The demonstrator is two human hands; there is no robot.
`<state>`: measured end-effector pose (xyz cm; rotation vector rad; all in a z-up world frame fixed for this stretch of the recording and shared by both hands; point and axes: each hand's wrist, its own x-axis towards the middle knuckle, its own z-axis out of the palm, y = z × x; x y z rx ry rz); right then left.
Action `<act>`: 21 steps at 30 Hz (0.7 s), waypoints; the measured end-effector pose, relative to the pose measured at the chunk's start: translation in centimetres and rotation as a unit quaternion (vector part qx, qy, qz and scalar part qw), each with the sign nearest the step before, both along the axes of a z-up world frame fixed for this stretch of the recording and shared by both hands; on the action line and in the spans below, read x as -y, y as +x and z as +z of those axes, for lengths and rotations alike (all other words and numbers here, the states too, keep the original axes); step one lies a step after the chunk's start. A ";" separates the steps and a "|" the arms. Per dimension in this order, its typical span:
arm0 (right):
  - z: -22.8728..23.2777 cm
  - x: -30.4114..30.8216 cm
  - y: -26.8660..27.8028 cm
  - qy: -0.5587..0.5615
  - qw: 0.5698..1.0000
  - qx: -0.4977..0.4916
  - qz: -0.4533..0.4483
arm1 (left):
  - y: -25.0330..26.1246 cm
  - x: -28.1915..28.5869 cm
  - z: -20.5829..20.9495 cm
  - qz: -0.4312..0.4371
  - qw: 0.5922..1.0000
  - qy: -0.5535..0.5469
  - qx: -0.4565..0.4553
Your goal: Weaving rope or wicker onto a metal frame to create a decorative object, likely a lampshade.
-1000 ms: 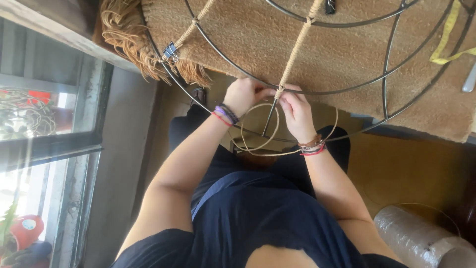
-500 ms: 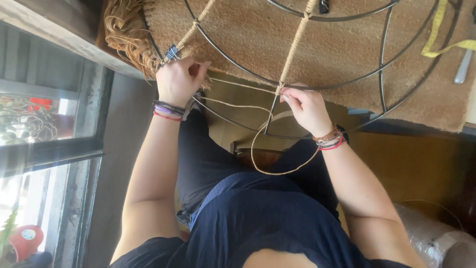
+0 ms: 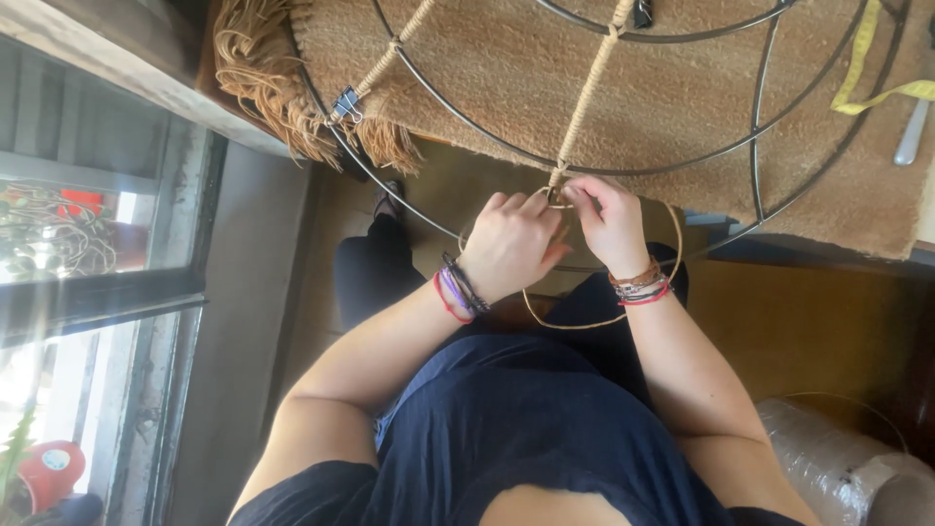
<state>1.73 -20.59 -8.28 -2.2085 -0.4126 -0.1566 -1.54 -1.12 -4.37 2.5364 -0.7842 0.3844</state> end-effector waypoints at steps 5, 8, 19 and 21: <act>0.5 0.5 -0.4 0.054 0.998 -0.029 0.000 | 0.7 -1.7 1.4 -0.197 0.918 -0.321 -0.122; 1.3 0.4 -0.7 0.101 0.992 -0.071 -0.004 | 0.4 -2.4 2.2 -0.260 0.715 -0.575 -0.300; 4.2 1.2 -0.7 0.029 0.994 -0.107 0.022 | 0.4 -1.9 -1.5 0.055 0.970 0.093 -0.218; 5.2 1.1 -0.4 0.006 0.992 -0.119 0.046 | -0.3 -0.9 -5.7 0.024 0.982 0.186 -0.033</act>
